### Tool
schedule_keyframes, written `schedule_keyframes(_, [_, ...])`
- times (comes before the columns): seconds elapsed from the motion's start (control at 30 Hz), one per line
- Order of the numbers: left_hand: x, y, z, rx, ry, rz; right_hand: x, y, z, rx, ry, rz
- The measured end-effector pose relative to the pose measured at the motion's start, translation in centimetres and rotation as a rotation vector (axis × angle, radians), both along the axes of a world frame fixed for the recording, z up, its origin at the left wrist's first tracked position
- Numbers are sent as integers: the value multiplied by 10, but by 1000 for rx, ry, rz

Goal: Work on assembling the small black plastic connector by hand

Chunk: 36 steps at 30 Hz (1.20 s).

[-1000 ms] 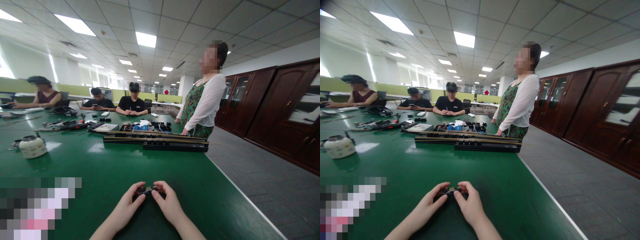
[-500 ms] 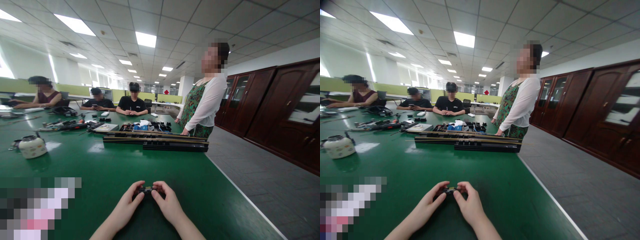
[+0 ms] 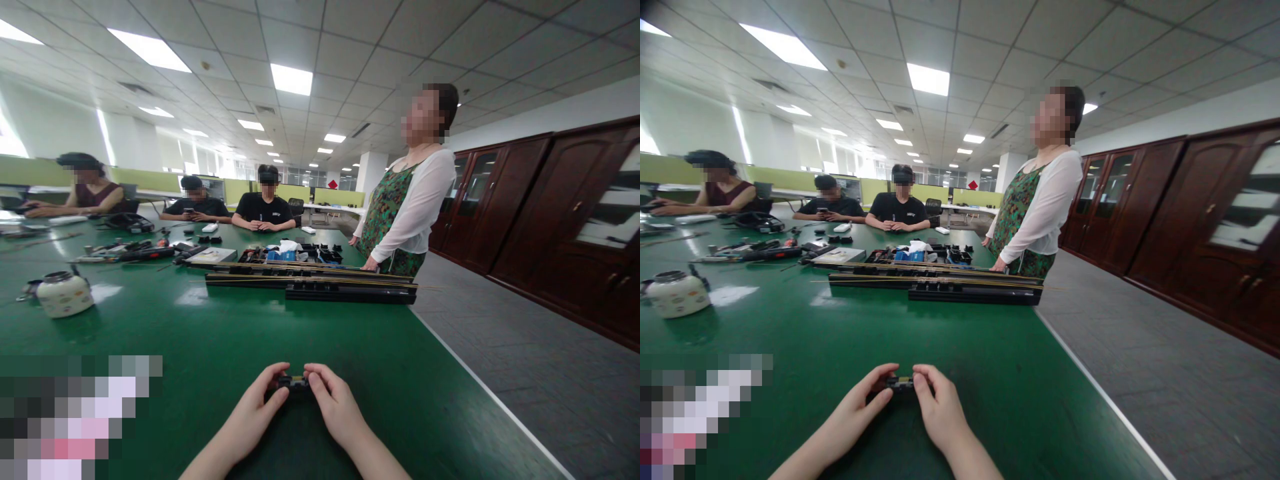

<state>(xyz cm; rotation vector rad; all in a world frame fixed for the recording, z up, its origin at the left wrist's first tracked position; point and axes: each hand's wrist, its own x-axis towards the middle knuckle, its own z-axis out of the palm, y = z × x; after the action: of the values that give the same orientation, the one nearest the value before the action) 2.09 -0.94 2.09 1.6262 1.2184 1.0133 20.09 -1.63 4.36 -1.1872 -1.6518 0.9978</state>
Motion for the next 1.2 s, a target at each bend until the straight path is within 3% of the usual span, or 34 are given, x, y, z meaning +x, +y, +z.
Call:
schedule_keyframes(0.7, [1, -1, 5, 54, -7, 32, 0, -4, 2, -6, -110, 28])
schedule_keyframes(1.07, [-2, 0, -3, -3, 24, -9, -1, -3, 2, 9, -57, 7])
schedule_keyframes(1.2, [-1, -1, -4, 88, 110, -4, -2, -2, 0, 4, -58, -2])
